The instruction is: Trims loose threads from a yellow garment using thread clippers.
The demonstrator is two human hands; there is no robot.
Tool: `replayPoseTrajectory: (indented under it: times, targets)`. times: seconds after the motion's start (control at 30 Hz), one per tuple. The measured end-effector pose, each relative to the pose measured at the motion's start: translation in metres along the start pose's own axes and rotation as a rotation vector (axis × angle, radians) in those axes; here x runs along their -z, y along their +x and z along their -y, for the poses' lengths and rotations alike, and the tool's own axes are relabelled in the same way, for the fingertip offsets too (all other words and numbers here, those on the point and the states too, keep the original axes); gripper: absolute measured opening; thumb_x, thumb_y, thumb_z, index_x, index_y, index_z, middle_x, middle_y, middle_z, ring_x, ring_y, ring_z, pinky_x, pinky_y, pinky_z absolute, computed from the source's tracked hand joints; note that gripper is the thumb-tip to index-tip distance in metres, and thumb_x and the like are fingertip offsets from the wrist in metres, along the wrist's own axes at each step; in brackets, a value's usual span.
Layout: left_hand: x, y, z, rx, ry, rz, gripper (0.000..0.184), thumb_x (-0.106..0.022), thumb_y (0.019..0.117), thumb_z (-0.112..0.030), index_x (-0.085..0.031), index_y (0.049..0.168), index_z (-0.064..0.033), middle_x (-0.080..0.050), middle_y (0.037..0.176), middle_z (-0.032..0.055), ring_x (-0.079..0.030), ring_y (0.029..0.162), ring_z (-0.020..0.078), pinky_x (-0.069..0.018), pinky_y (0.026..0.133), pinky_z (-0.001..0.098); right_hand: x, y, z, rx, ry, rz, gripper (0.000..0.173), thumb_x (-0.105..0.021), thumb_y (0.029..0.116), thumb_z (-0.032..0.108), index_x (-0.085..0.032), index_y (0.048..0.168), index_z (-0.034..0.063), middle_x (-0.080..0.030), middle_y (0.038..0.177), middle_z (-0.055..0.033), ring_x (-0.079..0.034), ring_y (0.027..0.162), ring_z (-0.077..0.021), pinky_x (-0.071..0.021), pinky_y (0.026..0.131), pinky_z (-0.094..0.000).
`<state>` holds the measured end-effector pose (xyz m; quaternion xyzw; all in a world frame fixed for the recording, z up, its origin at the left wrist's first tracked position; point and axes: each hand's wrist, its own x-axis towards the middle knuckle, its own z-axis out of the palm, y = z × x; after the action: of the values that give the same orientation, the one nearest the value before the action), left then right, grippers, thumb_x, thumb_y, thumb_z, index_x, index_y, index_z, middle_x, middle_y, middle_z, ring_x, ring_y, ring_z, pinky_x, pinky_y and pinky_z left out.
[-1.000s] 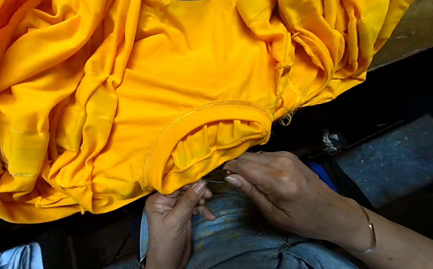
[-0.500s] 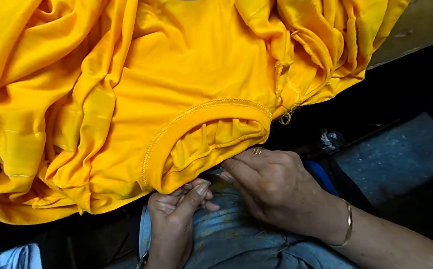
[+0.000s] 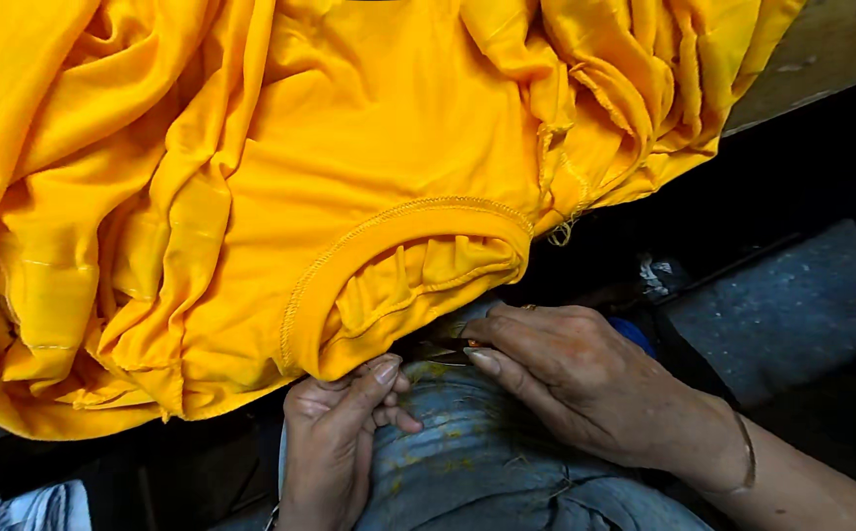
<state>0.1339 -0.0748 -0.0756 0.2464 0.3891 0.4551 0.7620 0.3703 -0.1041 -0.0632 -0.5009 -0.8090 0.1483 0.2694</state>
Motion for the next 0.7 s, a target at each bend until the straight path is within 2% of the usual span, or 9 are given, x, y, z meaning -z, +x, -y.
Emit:
replayPoseTrajectory:
  times: [0.13,0.23,0.3,0.37,0.43,0.5,0.53,0.6,0.7]
  targets:
    - [0.016,-0.001,0.006,0.028,0.279,0.124,0.007,-0.073,0.0900,-0.002,-0.076,0.095,0.0025,-0.072,0.080,0.0168,-0.072,0.066,0.0205,-0.0646,0.064,0.0351,0.003,-0.005,-0.005,-0.011,0.051,0.009,0.037,-0.043,0.1086,0.033,-0.070,0.099,0.0095,-0.059,0.079,0.0048,-0.057,0.069,-0.0049,-0.0453,0.056,-0.0223]
    - [0.026,0.002,0.019,-0.044,0.749,0.184,0.006,-0.075,0.0899,-0.010,-0.077,0.088,-0.0045,-0.073,0.076,0.0064,-0.070,0.066,0.0128,-0.0604,0.062,0.0252,0.005,-0.006,-0.008,0.007,0.045,-0.127,0.035,-0.061,0.1005,0.043,-0.067,0.093,0.0090,-0.058,0.078,0.0043,-0.055,0.069,-0.0041,-0.0444,0.057,-0.0207]
    - [0.030,0.003,0.024,-0.190,0.990,0.211,0.018,-0.075,0.0917,-0.024,-0.075,0.079,-0.0119,-0.068,0.069,-0.0030,-0.062,0.059,0.0051,-0.0525,0.054,0.0195,0.007,-0.004,-0.007,0.061,-0.072,-0.273,0.020,-0.065,0.0933,0.025,-0.064,0.089,0.0054,-0.055,0.074,-0.0019,-0.053,0.066,-0.0114,-0.0413,0.054,-0.0254]
    - [0.027,0.004,0.021,-0.398,1.138,0.293,0.030,-0.071,0.0966,-0.031,-0.071,0.073,-0.0140,-0.063,0.067,-0.0073,-0.057,0.059,0.0011,-0.0485,0.054,0.0180,0.006,0.003,-0.008,0.105,-0.177,-0.352,0.010,-0.060,0.0948,0.012,-0.065,0.096,0.0031,-0.053,0.073,-0.0062,-0.052,0.063,-0.0168,-0.0393,0.052,-0.0291]
    - [0.016,0.003,0.013,-0.634,1.170,0.370,0.020,-0.071,0.0967,-0.024,-0.075,0.081,-0.0117,-0.069,0.075,-0.0054,-0.063,0.068,0.0024,-0.0538,0.062,0.0201,0.002,0.012,-0.014,0.131,-0.250,-0.386,0.027,-0.057,0.0955,0.008,-0.072,0.118,0.0046,-0.054,0.073,-0.0080,-0.051,0.061,-0.0200,-0.0368,0.050,-0.0319]
    - [0.002,-0.001,0.003,-0.839,1.135,0.349,0.005,-0.073,0.0931,-0.015,-0.075,0.091,-0.0105,-0.072,0.087,-0.0020,-0.067,0.081,0.0080,-0.0583,0.071,0.0251,-0.001,0.023,-0.020,0.127,-0.281,-0.400,0.035,-0.058,0.0938,0.006,-0.075,0.125,0.0073,-0.054,0.072,-0.0078,-0.049,0.058,-0.0198,-0.0336,0.048,-0.0319]
    - [-0.004,-0.001,-0.002,-0.924,1.119,0.290,0.003,-0.074,0.0908,-0.013,-0.074,0.094,-0.0126,-0.071,0.091,-0.0024,-0.067,0.086,0.0096,-0.0581,0.075,0.0268,0.000,0.028,-0.022,0.117,-0.269,-0.397,0.033,-0.058,0.0931,0.005,-0.076,0.121,0.0063,-0.055,0.072,-0.0080,-0.051,0.058,-0.0199,-0.0352,0.048,-0.0319]
    - [-0.015,0.005,-0.011,-1.043,1.191,0.162,0.020,-0.076,0.0878,-0.016,-0.068,0.106,-0.0183,-0.067,0.106,-0.0047,-0.063,0.102,0.0110,-0.0549,0.087,0.0291,0.006,0.037,-0.023,0.101,-0.173,-0.371,0.028,-0.056,0.0931,0.004,-0.077,0.111,0.0021,-0.059,0.074,-0.0083,-0.054,0.061,-0.0183,-0.0393,0.051,-0.0306]
    - [-0.023,0.024,-0.021,-1.112,1.349,0.121,0.052,-0.080,0.0842,-0.019,-0.060,0.131,-0.0086,-0.065,0.129,0.0073,-0.059,0.122,0.0228,-0.0437,0.106,0.0477,0.019,0.046,-0.025,0.081,0.057,-0.306,0.021,-0.057,0.0949,0.005,-0.076,0.101,-0.0010,-0.062,0.077,-0.0050,-0.055,0.067,-0.0094,-0.0430,0.056,-0.0237]
